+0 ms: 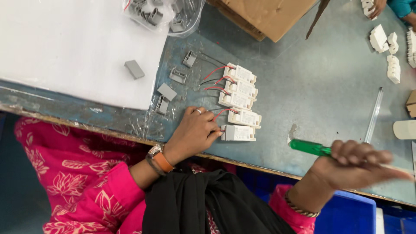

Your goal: The person assembles small white electrical components on a workbench. They use a green-handled screwdriver to tighten screws on the components, attach gray plastic clips, and place finished units into a cardboard box.

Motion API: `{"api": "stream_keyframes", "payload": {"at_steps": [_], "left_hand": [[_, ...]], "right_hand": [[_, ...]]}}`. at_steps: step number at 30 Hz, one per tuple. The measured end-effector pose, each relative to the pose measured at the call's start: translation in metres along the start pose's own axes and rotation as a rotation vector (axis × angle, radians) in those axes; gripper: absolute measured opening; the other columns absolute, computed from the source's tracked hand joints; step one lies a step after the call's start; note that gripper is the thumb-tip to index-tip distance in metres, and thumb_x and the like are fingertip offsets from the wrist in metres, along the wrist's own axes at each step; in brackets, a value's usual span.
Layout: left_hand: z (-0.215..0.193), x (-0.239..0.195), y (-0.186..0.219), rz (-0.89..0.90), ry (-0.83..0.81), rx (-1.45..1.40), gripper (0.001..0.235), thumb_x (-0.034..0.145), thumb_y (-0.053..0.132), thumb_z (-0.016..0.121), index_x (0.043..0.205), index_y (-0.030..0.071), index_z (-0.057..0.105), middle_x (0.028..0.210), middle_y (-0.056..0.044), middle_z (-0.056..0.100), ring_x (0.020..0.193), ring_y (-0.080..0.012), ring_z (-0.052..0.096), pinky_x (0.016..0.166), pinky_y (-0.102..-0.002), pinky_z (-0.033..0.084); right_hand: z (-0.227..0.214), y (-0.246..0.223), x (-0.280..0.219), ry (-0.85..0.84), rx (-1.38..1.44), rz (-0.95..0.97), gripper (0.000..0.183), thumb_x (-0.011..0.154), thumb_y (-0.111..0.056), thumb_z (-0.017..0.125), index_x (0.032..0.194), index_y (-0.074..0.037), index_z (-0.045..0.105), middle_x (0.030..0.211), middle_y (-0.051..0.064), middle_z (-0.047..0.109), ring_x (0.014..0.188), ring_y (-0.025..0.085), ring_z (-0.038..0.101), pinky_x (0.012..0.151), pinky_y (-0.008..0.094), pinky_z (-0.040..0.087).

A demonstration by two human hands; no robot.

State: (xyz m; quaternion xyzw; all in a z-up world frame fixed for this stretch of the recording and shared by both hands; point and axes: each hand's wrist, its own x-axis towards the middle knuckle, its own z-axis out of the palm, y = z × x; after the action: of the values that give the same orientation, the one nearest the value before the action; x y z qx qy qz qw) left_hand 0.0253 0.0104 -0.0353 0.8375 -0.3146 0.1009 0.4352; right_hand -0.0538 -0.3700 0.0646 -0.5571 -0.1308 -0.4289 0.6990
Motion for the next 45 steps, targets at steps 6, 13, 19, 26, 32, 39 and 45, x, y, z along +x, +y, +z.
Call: {"api": "stream_keyframes", "payload": {"at_steps": [6, 13, 19, 26, 32, 39, 45], "left_hand": [[0.001, -0.006, 0.002, 0.024, 0.016, 0.049, 0.02, 0.088, 0.029, 0.07, 0.082, 0.012, 0.079, 0.09, -0.005, 0.064, 0.101, -0.0279, 0.059, 0.096, -0.047, 0.039], [-0.004, -0.004, 0.005, 0.022, -0.01, 0.05, 0.02, 0.083, 0.029, 0.074, 0.08, 0.01, 0.078, 0.094, -0.005, 0.066, 0.102, -0.0272, 0.059, 0.095, -0.046, 0.04], [-0.002, -0.006, 0.004, 0.024, 0.003, 0.052, 0.018, 0.085, 0.029, 0.074, 0.081, 0.012, 0.079, 0.09, -0.006, 0.064, 0.1, -0.0285, 0.059, 0.095, -0.048, 0.04], [-0.002, -0.005, 0.004, 0.029, 0.002, 0.072, 0.021, 0.085, 0.03, 0.074, 0.079, 0.011, 0.079, 0.092, -0.007, 0.065, 0.101, -0.0291, 0.059, 0.094, -0.048, 0.039], [-0.001, -0.003, 0.003, 0.039, 0.014, 0.079, 0.019, 0.084, 0.029, 0.074, 0.078, 0.011, 0.078, 0.091, -0.006, 0.064, 0.1, -0.0292, 0.058, 0.094, -0.048, 0.039], [-0.015, -0.004, 0.016, 0.099, 0.04, 0.01, 0.018, 0.085, 0.027, 0.075, 0.075, 0.012, 0.075, 0.088, -0.007, 0.062, 0.093, -0.028, 0.06, 0.087, -0.045, 0.042], [-0.023, -0.003, 0.057, -0.012, -0.062, -0.471, 0.019, 0.097, 0.022, 0.069, 0.088, 0.005, 0.071, 0.076, -0.009, 0.067, 0.065, -0.023, 0.066, 0.063, -0.037, 0.05]], "right_hand": [[0.068, 0.008, -0.014, -0.421, 0.195, 0.066, 0.058, 0.115, -0.059, 0.033, 0.08, -0.015, 0.048, 0.058, -0.001, 0.048, 0.044, 0.009, 0.038, 0.044, 0.026, 0.032], [0.101, 0.156, -0.048, -0.492, 0.453, 0.729, 0.06, 0.115, -0.061, 0.036, 0.08, -0.014, 0.048, 0.063, 0.001, 0.043, 0.056, 0.015, 0.043, 0.053, 0.031, 0.035], [0.042, 0.126, -0.06, -0.636, 0.239, 0.458, 0.042, 0.118, -0.037, 0.045, 0.088, -0.013, 0.061, 0.072, 0.002, 0.054, 0.059, 0.017, 0.049, 0.055, 0.03, 0.038], [0.055, 0.105, -0.082, -0.673, 0.312, 0.399, 0.033, 0.11, -0.003, 0.062, 0.139, -0.015, 0.053, 0.105, 0.0, 0.066, 0.087, 0.016, 0.061, 0.072, 0.031, 0.049], [0.116, 0.075, -0.065, -0.623, 0.113, 0.177, 0.018, 0.103, -0.024, 0.053, 0.109, -0.014, 0.039, 0.096, 0.004, 0.048, 0.074, 0.017, 0.05, 0.065, 0.033, 0.044], [0.121, 0.098, -0.05, -0.524, 0.029, 0.36, 0.056, 0.112, -0.039, 0.048, 0.066, -0.008, 0.04, 0.055, 0.003, 0.042, 0.048, 0.012, 0.04, 0.045, 0.029, 0.032], [0.051, 0.119, 0.011, -0.219, -1.132, 0.331, 0.043, 0.108, -0.035, 0.062, 0.084, 0.0, 0.064, 0.073, 0.008, 0.067, 0.063, 0.02, 0.062, 0.058, 0.036, 0.048]]}}
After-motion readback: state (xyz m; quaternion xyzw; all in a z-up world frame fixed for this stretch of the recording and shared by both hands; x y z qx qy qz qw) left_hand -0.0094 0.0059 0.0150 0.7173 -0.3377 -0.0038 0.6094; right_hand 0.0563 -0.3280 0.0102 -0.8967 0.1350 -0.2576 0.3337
